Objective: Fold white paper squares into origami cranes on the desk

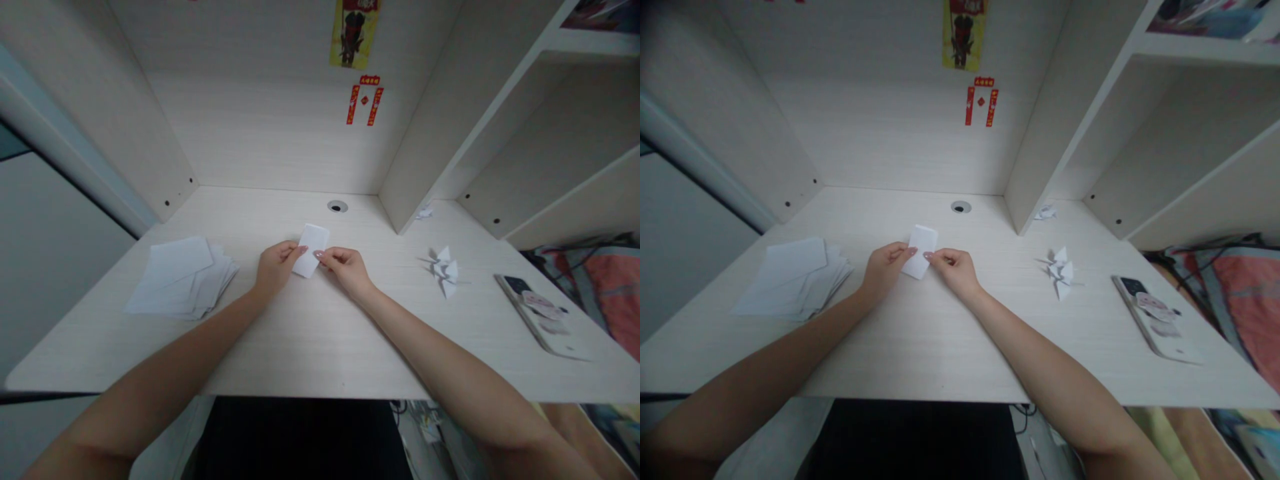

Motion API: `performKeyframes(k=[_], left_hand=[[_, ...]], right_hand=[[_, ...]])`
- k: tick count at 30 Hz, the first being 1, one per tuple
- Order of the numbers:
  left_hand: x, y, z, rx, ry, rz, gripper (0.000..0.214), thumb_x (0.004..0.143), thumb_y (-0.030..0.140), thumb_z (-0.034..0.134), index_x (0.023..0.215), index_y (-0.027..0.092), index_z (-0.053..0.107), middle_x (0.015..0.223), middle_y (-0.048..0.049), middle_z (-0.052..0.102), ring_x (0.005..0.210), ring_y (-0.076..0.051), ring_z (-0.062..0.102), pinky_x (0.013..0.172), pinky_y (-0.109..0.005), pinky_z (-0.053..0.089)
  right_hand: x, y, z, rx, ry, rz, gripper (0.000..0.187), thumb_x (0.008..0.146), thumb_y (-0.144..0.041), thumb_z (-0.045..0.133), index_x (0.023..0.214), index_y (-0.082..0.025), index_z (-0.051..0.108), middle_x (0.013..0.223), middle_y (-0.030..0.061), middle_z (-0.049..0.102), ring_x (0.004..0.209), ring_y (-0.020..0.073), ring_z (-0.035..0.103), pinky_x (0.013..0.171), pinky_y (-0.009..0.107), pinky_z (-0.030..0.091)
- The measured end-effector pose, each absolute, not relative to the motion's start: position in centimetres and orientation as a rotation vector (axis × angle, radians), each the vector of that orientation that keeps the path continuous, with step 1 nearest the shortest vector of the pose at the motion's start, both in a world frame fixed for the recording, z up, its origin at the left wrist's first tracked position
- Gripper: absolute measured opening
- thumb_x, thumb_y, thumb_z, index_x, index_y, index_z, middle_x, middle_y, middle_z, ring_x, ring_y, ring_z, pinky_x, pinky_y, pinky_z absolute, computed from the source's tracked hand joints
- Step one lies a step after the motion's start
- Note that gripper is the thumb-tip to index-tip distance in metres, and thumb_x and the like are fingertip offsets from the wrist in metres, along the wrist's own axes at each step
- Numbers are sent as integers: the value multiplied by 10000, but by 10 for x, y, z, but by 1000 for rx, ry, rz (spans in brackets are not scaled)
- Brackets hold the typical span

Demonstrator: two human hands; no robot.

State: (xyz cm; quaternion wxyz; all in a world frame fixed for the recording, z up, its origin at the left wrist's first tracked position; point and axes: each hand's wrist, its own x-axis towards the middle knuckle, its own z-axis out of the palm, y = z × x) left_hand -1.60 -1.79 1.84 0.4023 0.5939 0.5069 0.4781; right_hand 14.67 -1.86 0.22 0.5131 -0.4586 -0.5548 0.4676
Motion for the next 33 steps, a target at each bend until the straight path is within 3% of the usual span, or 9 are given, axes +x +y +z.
performKeyframes(k=[9, 15, 22, 29, 33], left_hand=[[-14, -17, 13, 1338, 1066, 1102, 385, 648, 461, 713, 854, 140, 665, 793, -55, 710, 684, -158, 633, 612, -234, 458], [-18, -15, 15, 1330, 1127, 974, 425, 645, 457, 721, 904, 121, 691, 772, -74, 721, 623, -167, 634, 541, -235, 443], [-22, -11, 18, 1359, 1060, 792, 444, 649, 440, 725, 960, 125, 692, 858, -86, 729, 679, -168, 651, 585, -240, 469], [-20, -14, 20, 1347, 1087, 669, 354, 608, 386, 747, 844, 127, 701, 755, -78, 725, 600, -167, 639, 532, -236, 436], [-18, -19, 19, 1468, 1112, 627, 307, 621, 388, 733, 790, 134, 707, 669, -65, 705, 542, -164, 618, 465, -220, 382]], right_hand=[[145, -23, 6, -1059, -1296, 1098, 270, 673, -453, 692, 613, -190, 679, 583, -3, 612, 534, 116, 466, 542, 258, 344], [145, -23, 6, -1040, -1214, 1170, 246, 634, -434, 724, 603, -193, 687, 552, -14, 586, 518, 104, 438, 534, 257, 333], [147, -22, 5, -1049, -1162, 1233, 273, 616, -428, 746, 613, -165, 671, 518, -19, 527, 506, 90, 393, 485, 242, 277], [151, -14, 7, -1007, -972, 1248, 292, 628, -397, 739, 508, -167, 604, 486, -33, 482, 486, 84, 383, 480, 247, 267], [162, -4, 9, -1034, -837, 1163, 247, 610, -398, 744, 611, -165, 660, 583, -12, 560, 491, 77, 398, 476, 240, 291]])
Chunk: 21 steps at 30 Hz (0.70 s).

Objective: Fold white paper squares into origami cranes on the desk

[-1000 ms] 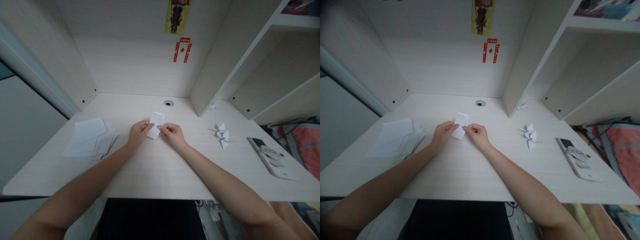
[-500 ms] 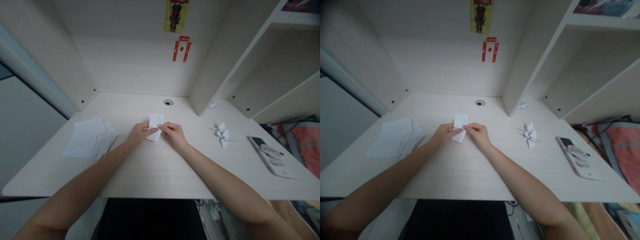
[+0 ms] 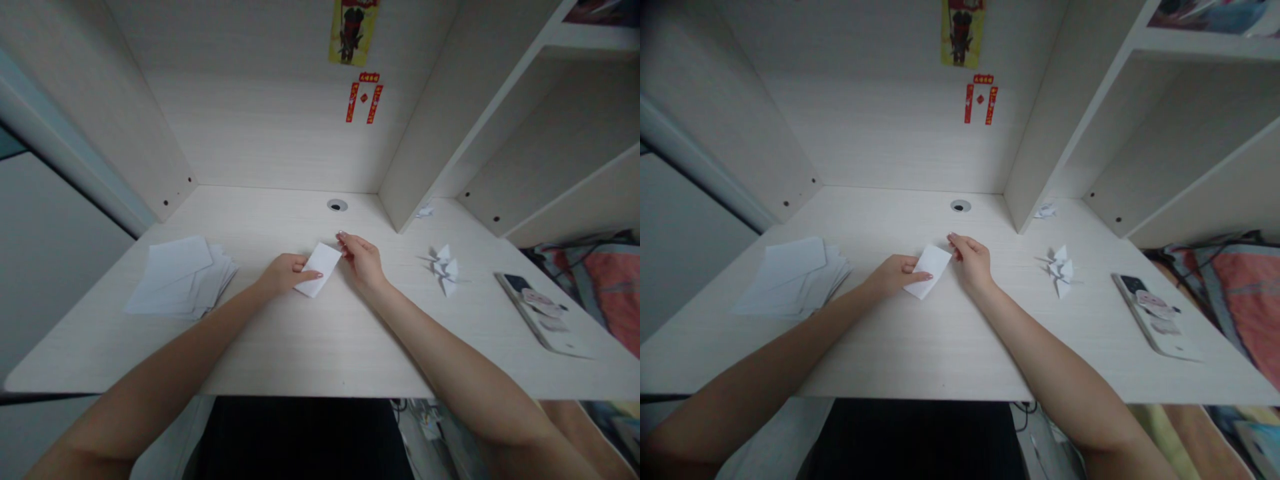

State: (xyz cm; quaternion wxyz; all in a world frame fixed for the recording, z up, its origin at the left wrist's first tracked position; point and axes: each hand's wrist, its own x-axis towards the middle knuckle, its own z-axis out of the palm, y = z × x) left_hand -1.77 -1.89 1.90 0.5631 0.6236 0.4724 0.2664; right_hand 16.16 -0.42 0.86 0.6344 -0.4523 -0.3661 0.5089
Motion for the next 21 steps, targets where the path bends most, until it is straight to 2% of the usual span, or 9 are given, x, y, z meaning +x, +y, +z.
performKeyframes(k=[3, 7, 15, 21], left_hand=[[-16, -19, 16, 1449, 1119, 744, 350, 640, 416, 718, 853, 139, 707, 726, -69, 716, 575, -172, 628, 470, -221, 394], [-16, -15, 12, 1325, 1117, 958, 435, 636, 436, 724, 958, 148, 685, 843, -77, 729, 660, -192, 655, 556, -249, 463], [-19, -12, 9, 1356, 1132, 1036, 448, 648, 450, 715, 963, 136, 666, 819, -75, 725, 662, -179, 648, 562, -240, 461], [-17, -11, 7, 1318, 1145, 1007, 404, 713, 498, 638, 838, 119, 700, 743, -61, 708, 601, -152, 607, 521, -228, 419]], right_hand=[[167, -1, 9, -1069, -855, 1082, 271, 624, -428, 727, 688, -167, 689, 641, 0, 594, 484, 72, 398, 468, 237, 299], [161, -7, 8, -1091, -1080, 1064, 313, 669, -468, 685, 761, -169, 711, 663, 12, 616, 492, 80, 421, 460, 233, 304], [152, -15, 4, -1152, -1392, 1132, 351, 682, -499, 657, 670, -150, 686, 549, -1, 578, 475, 87, 379, 461, 239, 255], [153, -12, 2, -1153, -1421, 1103, 341, 697, -490, 643, 682, -150, 661, 578, -1, 568, 498, 94, 400, 488, 243, 283]])
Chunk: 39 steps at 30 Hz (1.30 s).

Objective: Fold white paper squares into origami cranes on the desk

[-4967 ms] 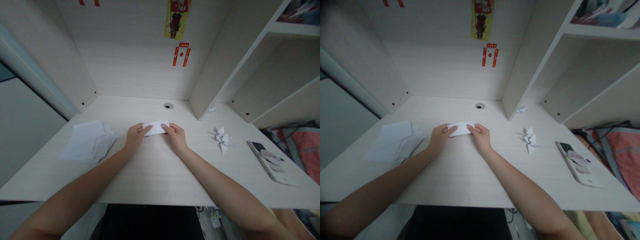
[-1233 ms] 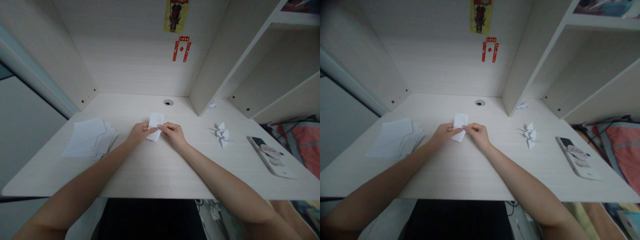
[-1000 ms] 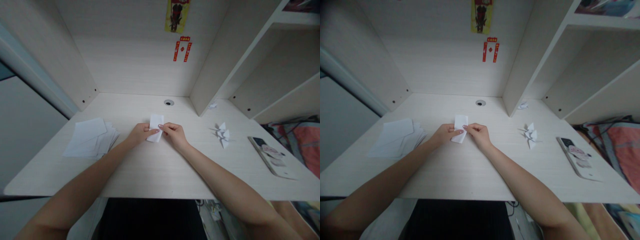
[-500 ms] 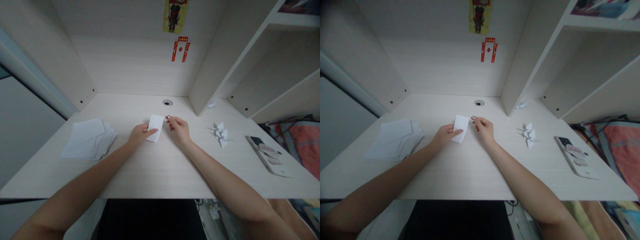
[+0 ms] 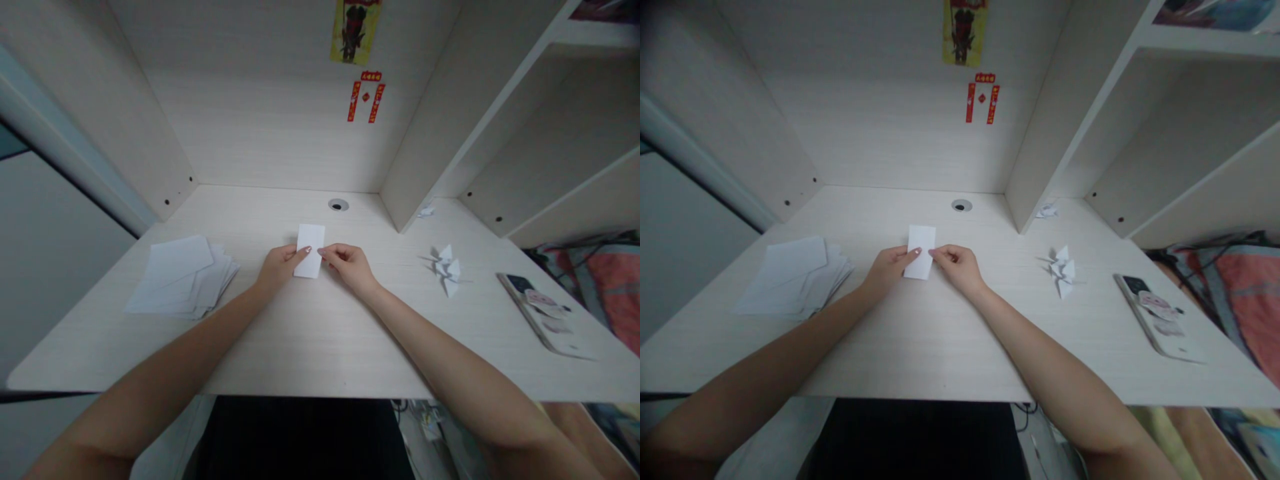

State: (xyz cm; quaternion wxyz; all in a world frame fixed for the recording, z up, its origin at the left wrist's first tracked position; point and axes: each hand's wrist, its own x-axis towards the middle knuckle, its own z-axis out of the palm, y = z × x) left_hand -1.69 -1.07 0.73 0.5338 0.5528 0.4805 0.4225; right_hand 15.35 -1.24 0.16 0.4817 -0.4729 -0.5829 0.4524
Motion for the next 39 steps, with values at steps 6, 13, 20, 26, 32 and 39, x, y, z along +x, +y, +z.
performKeyframes(k=[6, 13, 20, 26, 32, 39], left_hand=[[-16, -11, 8, 1297, 1102, 1029, 366, 715, 457, 653, 872, 132, 714, 791, -55, 716, 642, -152, 607, 573, -238, 429], [-18, -16, 14, 1430, 1166, 1076, 366, 731, 489, 620, 693, 130, 682, 599, -1, 617, 546, -118, 522, 499, -219, 339], [-17, -16, 12, 1379, 1153, 1093, 366, 691, 489, 651, 749, 128, 681, 622, -13, 620, 553, -135, 540, 495, -221, 373], [-16, -16, 10, 1423, 1266, 1122, 351, 626, 463, 715, 708, 123, 679, 634, -33, 639, 542, -138, 552, 477, -222, 386], [-14, -21, 13, 1444, 1367, 1232, 375, 632, 487, 708, 715, 122, 685, 666, -45, 660, 578, -150, 567, 494, -227, 392], [-13, -22, 12, 1380, 1405, 1306, 384, 628, 497, 705, 711, 123, 679, 630, -30, 635, 552, -142, 547, 479, -227, 384]], right_hand=[[152, -15, 4, -1163, -1413, 1097, 349, 718, -505, 619, 680, -159, 626, 517, -27, 494, 473, 93, 383, 475, 236, 288], [151, -16, 0, -1131, -1515, 1028, 379, 726, -531, 607, 660, -158, 633, 555, -15, 516, 506, 97, 406, 489, 235, 296], [150, -19, -1, -1118, -1564, 1036, 377, 714, -537, 625, 636, -168, 610, 531, -31, 474, 494, 93, 372, 480, 237, 274], [148, -21, -5, -1118, -1671, 1019, 371, 732, -523, 611, 637, -165, 630, 533, -24, 491, 490, 90, 358, 485, 236, 279], [145, -24, 0, -1090, -1689, 1024, 382, 734, -518, 611, 595, -162, 620, 508, -34, 442, 484, 84, 321, 470, 241, 242], [144, -27, 5, -1085, -1674, 1134, 372, 715, -516, 631, 616, -158, 644, 515, -23, 484, 479, 80, 334, 459, 236, 237]])
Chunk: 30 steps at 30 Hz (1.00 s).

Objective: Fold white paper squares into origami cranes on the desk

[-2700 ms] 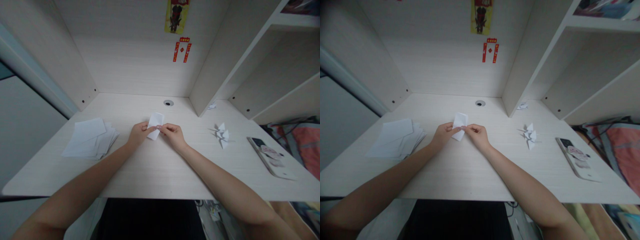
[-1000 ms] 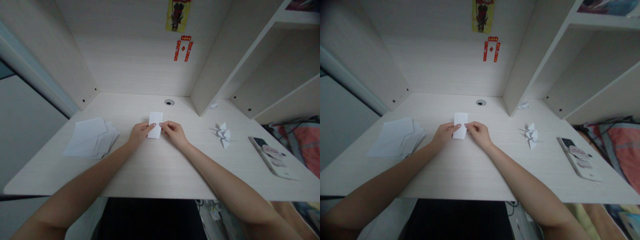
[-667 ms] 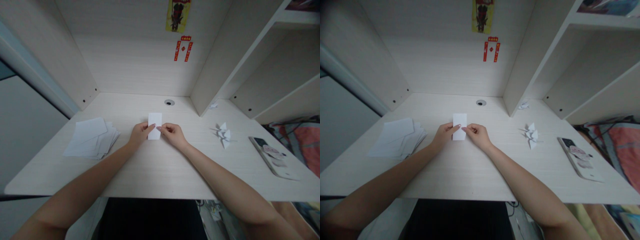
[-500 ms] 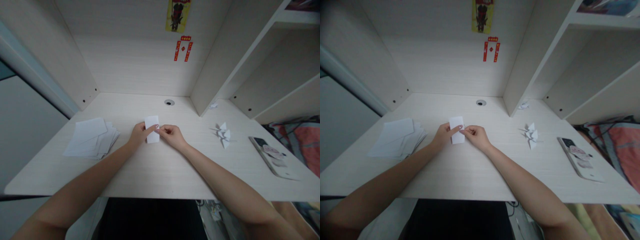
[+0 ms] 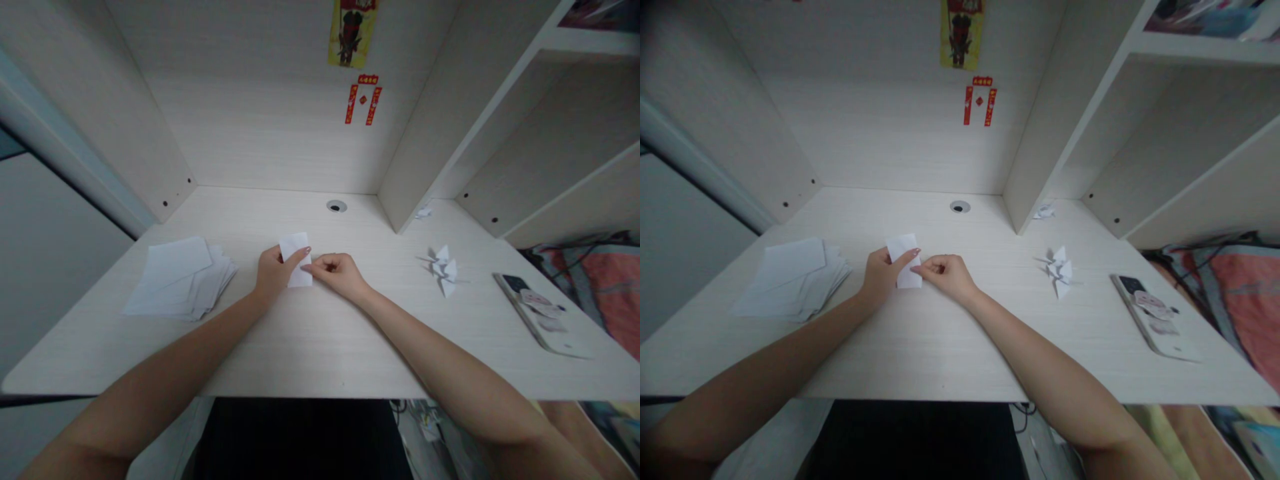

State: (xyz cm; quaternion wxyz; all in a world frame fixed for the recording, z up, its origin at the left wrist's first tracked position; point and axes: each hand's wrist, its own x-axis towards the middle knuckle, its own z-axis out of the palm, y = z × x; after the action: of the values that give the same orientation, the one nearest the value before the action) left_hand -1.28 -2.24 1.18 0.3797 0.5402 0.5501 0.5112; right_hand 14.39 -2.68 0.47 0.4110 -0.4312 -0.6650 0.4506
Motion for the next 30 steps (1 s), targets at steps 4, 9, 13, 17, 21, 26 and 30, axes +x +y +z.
performKeyframes(k=[4, 9, 13, 17, 21, 26, 30], left_hand=[[-13, -23, 12, 1348, 1414, 1303, 389, 633, 504, 698, 703, 122, 671, 616, -28, 623, 533, -135, 532, 462, -223, 371], [-13, -22, 14, 1317, 1435, 1337, 394, 614, 502, 709, 685, 117, 667, 591, -16, 603, 525, -125, 512, 454, -216, 350], [-21, -6, 12, 1087, 1362, 1535, 424, 625, 505, 697, 788, 115, 664, 670, -20, 619, 553, -109, 513, 488, -210, 378], [-29, 8, 8, 928, 1300, 1611, 480, 604, 498, 715, 877, 107, 654, 772, -53, 647, 616, -121, 554, 539, -213, 423], [-26, 3, 9, 1014, 1312, 1539, 457, 609, 515, 709, 825, 116, 656, 713, -34, 651, 582, -126, 561, 516, -222, 415], [-19, -7, 15, 1127, 1239, 1449, 447, 606, 489, 727, 833, 107, 676, 817, -86, 704, 675, -168, 628, 600, -257, 481], [-16, -12, 16, 1113, 1145, 1349, 453, 618, 465, 733, 884, 103, 678, 885, -115, 716, 730, -191, 660, 675, -295, 520]], right_hand=[[144, -28, 6, -1050, -1698, 1173, 368, 718, -511, 630, 603, -161, 642, 505, -25, 494, 473, 77, 347, 459, 235, 256], [146, -27, 3, -1058, -1763, 1174, 390, 725, -531, 614, 600, -162, 633, 492, -30, 497, 455, 73, 351, 448, 229, 265], [144, -35, 2, -956, -2094, 1007, 368, 751, -483, 618, 554, -173, 591, 526, -25, 510, 488, 83, 402, 492, 230, 306], [139, -44, 5, -858, -2238, 821, 324, 821, -417, 561, 590, -191, 588, 574, -13, 530, 529, 100, 447, 541, 239, 331], [139, -40, 7, -988, -2038, 694, 293, 861, -421, 508, 713, -208, 643, 646, 9, 584, 581, 124, 495, 584, 257, 362], [142, -32, 6, -1122, -1785, 599, 237, 800, -451, 603, 850, -231, 676, 761, 35, 658, 699, 166, 556, 654, 290, 404], [142, -30, 5, -1062, -1869, 552, 176, 796, -401, 629, 787, -234, 681, 791, 40, 689, 794, 188, 573, 758, 329, 409]])
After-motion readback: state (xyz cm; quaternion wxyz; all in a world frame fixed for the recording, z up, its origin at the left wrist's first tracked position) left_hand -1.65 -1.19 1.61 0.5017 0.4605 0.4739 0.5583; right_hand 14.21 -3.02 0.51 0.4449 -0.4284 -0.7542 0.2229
